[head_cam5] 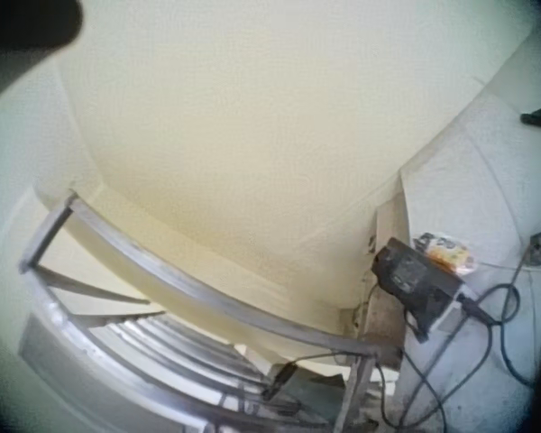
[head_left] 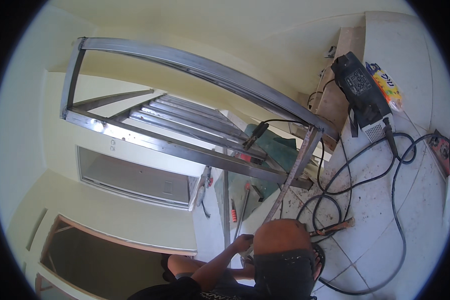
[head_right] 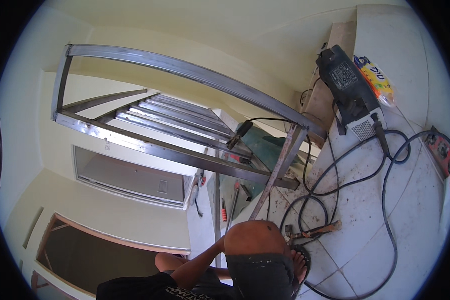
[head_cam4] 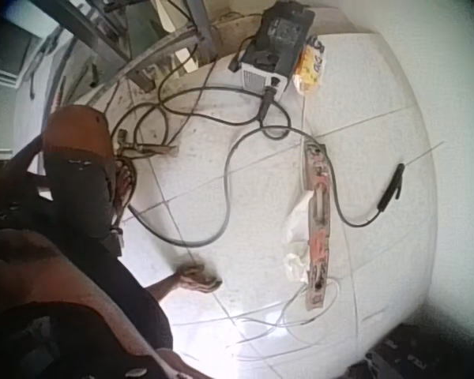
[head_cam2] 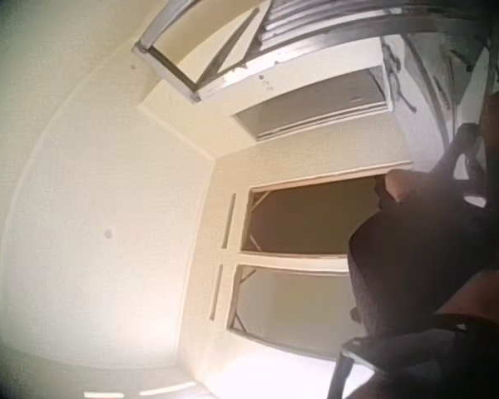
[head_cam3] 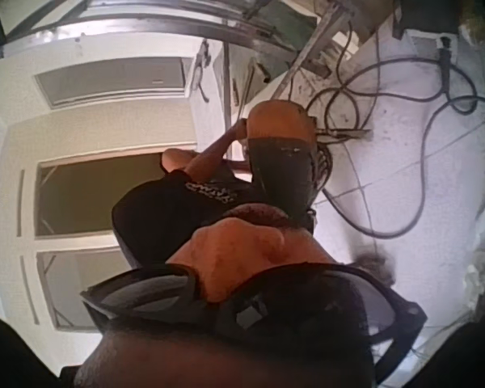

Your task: The person welds a metal frame structure using a handheld welding torch, creating bright sparks and fusing metal joints. They reposition the frame, hammer the welded joints to align them, and measure the structure with a tape measure.

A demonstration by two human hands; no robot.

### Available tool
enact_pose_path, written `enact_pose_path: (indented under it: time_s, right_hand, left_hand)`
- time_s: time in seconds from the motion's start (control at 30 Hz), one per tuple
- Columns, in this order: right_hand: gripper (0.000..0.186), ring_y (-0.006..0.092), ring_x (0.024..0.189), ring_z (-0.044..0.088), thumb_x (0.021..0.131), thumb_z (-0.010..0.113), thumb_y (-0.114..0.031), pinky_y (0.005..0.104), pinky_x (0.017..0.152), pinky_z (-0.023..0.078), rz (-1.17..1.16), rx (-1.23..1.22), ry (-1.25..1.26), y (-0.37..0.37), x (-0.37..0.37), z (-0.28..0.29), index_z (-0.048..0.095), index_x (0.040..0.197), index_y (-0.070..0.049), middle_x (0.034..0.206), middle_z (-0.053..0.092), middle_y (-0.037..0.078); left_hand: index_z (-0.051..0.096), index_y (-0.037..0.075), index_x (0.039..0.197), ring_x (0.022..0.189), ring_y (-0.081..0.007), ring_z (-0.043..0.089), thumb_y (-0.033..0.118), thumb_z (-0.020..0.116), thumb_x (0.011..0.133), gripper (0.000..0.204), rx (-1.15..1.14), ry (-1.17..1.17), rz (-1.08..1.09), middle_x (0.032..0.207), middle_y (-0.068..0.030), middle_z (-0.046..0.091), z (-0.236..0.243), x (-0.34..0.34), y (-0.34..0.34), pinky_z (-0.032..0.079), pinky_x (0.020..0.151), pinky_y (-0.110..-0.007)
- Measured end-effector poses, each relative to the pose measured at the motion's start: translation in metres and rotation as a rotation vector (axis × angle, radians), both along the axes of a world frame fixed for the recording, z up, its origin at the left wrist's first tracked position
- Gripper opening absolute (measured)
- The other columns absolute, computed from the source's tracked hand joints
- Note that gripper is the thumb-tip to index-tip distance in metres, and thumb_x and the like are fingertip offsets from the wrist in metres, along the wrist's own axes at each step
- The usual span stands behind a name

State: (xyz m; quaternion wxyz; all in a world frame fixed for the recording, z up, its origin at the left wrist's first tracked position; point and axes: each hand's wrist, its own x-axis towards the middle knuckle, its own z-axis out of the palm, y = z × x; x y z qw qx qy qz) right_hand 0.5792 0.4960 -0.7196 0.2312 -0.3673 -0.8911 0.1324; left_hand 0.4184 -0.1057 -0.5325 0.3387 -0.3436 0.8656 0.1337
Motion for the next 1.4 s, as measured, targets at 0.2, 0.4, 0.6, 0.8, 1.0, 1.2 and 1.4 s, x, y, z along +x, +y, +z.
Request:
enact_pose_path:
  time_s: [0.2,0.4,0.6,0.8,1.0,1.2,1.4]
  right_hand:
    - [0.048,0.0331,0.109,0.054,0.093,0.058,-0.029,0.0433,0.092,0.045,0.059,0.009,-0.043,0.014,0.024,-0.016,0.048,0.128,0.003,0.121,0.055,0.02]
    - [0.049,0.0332,0.11,0.053,0.094,0.058,-0.029,0.0435,0.093,0.045,0.068,0.006,0.08,0.007,0.025,-0.005,0.048,0.128,0.003,0.122,0.054,0.02]
    - [0.049,0.0334,0.111,0.052,0.094,0.058,-0.03,0.0436,0.094,0.044,0.088,0.016,0.216,-0.012,0.002,0.036,0.048,0.129,0.003,0.123,0.054,0.02]
    - [0.049,0.0335,0.112,0.052,0.094,0.058,-0.03,0.0438,0.094,0.044,0.075,0.046,0.266,-0.012,-0.004,0.04,0.048,0.129,0.003,0.124,0.053,0.02]
    - [0.049,0.0336,0.113,0.051,0.094,0.058,-0.03,0.0439,0.095,0.043,0.058,0.04,0.268,-0.011,0.0,0.041,0.047,0.129,0.002,0.125,0.053,0.02]
    - [0.05,0.0337,0.114,0.051,0.094,0.058,-0.031,0.0441,0.096,0.043,0.055,0.032,0.278,-0.012,0.0,0.042,0.047,0.13,0.002,0.126,0.052,0.02]
    - [0.05,0.0338,0.115,0.05,0.094,0.058,-0.031,0.0443,0.097,0.042,0.066,0.022,0.293,-0.011,0.004,0.04,0.047,0.13,0.002,0.127,0.051,0.02]
  left_hand:
    - [0.068,0.007,0.115,0.099,-0.0305,0.067,0.036,0.056,0.092,0.04,0.056,0.194,-0.279,0.107,-0.0173,0.07,0.015,0.044,-0.027,0.05,0.087,-0.038]
    - [0.07,0.007,0.112,0.094,-0.0287,0.068,0.036,0.056,0.093,0.038,-0.166,0.154,-0.143,0.1,-0.0182,0.07,0.091,0.035,0.004,0.049,0.085,-0.038]
    - [0.072,0.002,0.1,0.078,-0.0253,0.065,0.027,0.061,0.091,0.029,-0.347,0.452,-0.165,0.087,-0.0169,0.071,0.264,0.012,0.039,0.05,0.077,-0.037]
    - [0.07,-0.001,0.09,0.072,-0.0298,0.065,0.024,0.059,0.086,0.028,-0.548,0.609,-0.27,0.079,-0.0207,0.067,0.414,0.019,0.066,0.05,0.072,-0.038]
    - [0.068,-0.005,0.087,0.064,-0.0266,0.06,0.024,0.056,0.082,0.031,-0.72,0.575,-0.244,0.068,-0.0195,0.062,0.498,0.021,0.089,0.046,0.065,-0.038]
    - [0.068,-0.005,0.086,0.061,-0.0222,0.057,0.025,0.056,0.081,0.032,-0.77,0.62,-0.181,0.065,-0.0156,0.06,0.53,0.027,0.081,0.045,0.062,-0.037]
    - [0.067,-0.007,0.085,0.063,-0.0177,0.056,0.022,0.056,0.081,0.031,-0.75,0.646,-0.126,0.065,-0.0116,0.06,0.547,0.032,0.084,0.045,0.061,-0.035]
